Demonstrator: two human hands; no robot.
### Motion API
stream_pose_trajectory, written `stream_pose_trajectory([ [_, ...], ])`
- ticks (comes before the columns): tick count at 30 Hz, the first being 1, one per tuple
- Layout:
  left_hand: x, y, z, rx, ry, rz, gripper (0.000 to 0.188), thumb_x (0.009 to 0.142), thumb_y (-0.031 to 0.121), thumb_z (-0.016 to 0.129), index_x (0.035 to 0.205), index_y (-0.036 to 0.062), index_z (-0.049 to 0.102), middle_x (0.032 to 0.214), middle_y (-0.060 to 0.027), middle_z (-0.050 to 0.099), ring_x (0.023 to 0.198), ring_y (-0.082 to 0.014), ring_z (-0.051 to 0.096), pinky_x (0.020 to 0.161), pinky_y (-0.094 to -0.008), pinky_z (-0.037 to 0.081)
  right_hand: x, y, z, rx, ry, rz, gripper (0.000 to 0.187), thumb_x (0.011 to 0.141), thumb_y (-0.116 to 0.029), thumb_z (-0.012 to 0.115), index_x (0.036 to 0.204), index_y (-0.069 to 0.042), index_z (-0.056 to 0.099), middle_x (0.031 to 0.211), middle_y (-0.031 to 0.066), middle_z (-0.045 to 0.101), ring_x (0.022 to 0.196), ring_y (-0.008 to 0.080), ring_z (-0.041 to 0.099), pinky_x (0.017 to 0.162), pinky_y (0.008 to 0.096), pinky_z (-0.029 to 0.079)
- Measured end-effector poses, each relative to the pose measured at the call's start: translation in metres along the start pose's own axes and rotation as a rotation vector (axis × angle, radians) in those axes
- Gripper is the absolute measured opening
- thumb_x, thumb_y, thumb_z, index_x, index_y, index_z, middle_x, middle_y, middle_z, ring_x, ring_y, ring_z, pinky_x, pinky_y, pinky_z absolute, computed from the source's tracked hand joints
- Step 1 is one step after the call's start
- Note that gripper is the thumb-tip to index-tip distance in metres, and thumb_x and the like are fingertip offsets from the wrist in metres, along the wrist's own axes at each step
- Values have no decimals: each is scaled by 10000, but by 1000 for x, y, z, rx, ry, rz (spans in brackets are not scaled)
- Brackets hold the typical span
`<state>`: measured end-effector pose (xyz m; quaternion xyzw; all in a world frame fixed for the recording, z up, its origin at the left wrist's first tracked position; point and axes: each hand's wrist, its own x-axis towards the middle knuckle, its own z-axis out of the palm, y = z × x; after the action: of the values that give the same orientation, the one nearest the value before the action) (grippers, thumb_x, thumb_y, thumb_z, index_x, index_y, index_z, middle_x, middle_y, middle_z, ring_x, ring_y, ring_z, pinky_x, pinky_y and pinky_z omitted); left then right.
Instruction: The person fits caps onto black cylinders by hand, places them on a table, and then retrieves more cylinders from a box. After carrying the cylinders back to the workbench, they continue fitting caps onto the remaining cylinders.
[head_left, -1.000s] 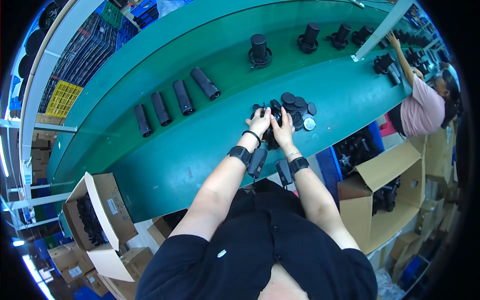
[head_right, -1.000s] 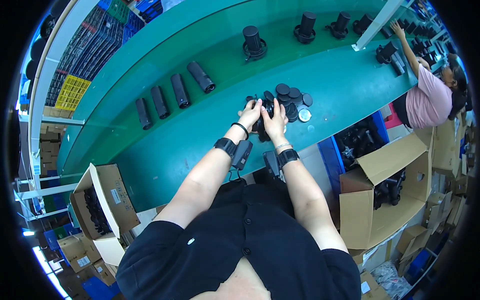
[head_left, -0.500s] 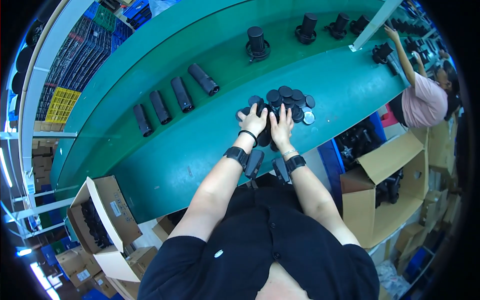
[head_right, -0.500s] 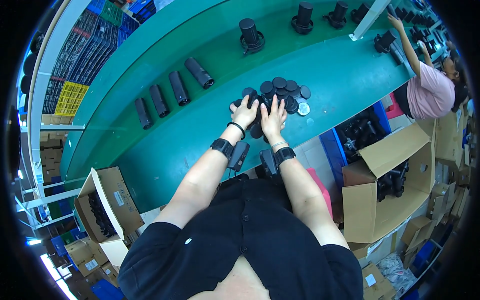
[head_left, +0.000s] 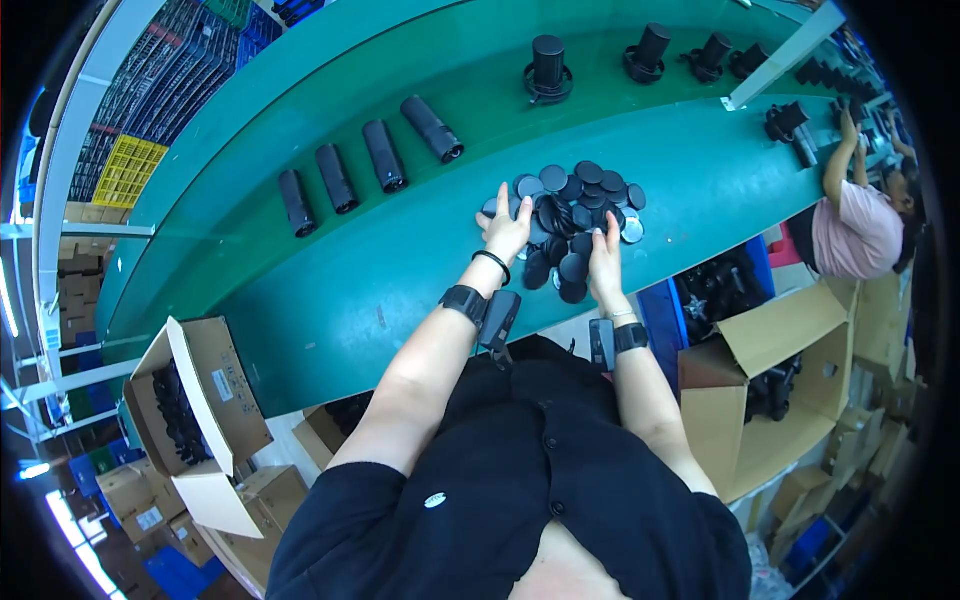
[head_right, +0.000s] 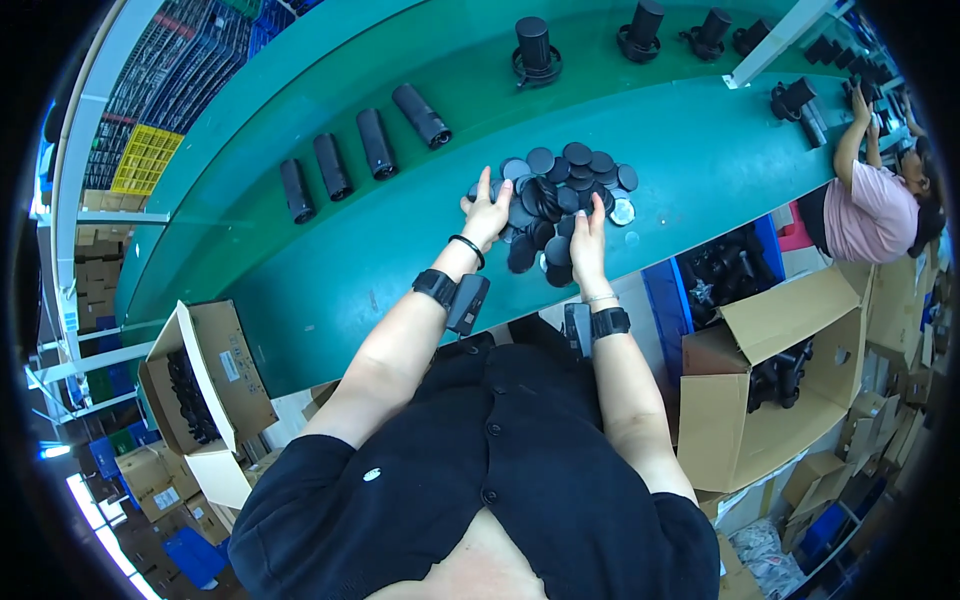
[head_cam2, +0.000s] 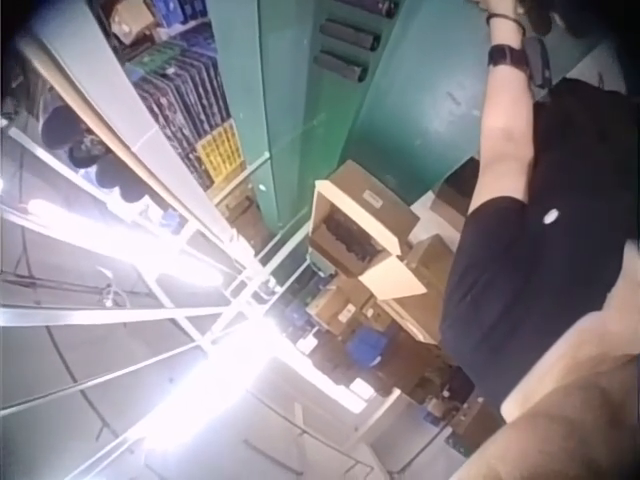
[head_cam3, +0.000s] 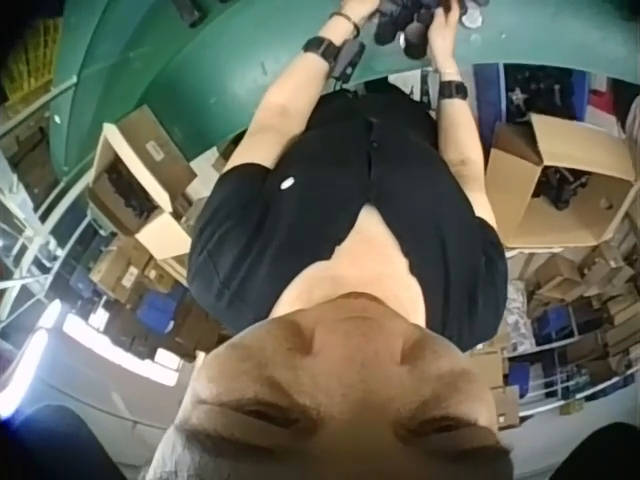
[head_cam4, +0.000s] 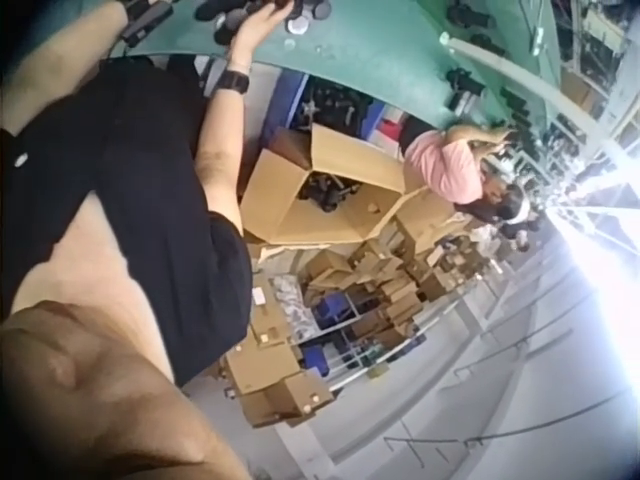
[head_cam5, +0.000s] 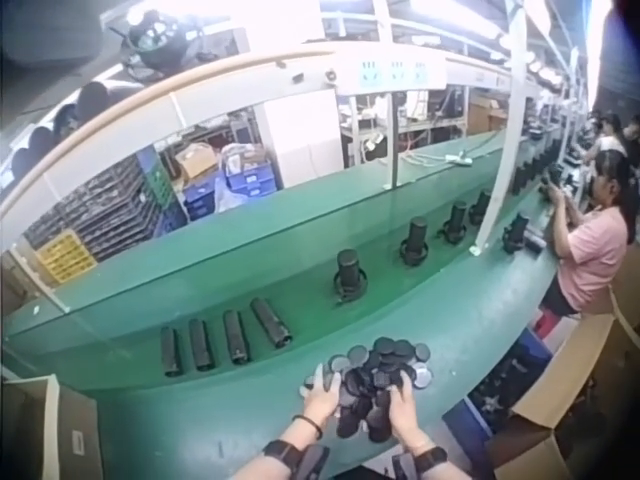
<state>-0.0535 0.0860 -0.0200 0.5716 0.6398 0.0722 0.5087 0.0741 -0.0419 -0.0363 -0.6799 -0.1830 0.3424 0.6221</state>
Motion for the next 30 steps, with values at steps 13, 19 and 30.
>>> stream_pose_trajectory([
  [13, -10, -42, -22, 7, -60, 276, 1045, 685, 436, 775, 1482, 178, 151, 1412, -417, 104, 1296, -542, 272, 1061, -459, 332, -48, -22, -29, -957, -485, -287, 1128, 503, 1, 844, 1454, -201, 271, 1537, 203, 53, 1387, 420, 168, 1104, 450, 276],
  [19, -25, -61, -18, 78, -13, 432, 1096, 649, 277, 801, 1481, 166, 96, 1394, -443, 119, 1342, -556, 116, 1090, -480, 275, -31, -7, -32, -949, -253, -440, 1088, 502, -23, 852, 1430, -254, 333, 1502, 181, 165, 1284, 436, 303, 1039, 481, 345],
  [30, -48, -81, -19, 192, 112, 273, 1100, 625, 192, 803, 1469, 117, 102, 1341, -329, 250, 1218, -474, 317, 1039, -478, 319, -32, 14, -45, -826, -30, -376, 917, 600, 16, 812, 1387, -160, 373, 1220, 177, 343, 1092, 341, 440, 896, 382, 423],
])
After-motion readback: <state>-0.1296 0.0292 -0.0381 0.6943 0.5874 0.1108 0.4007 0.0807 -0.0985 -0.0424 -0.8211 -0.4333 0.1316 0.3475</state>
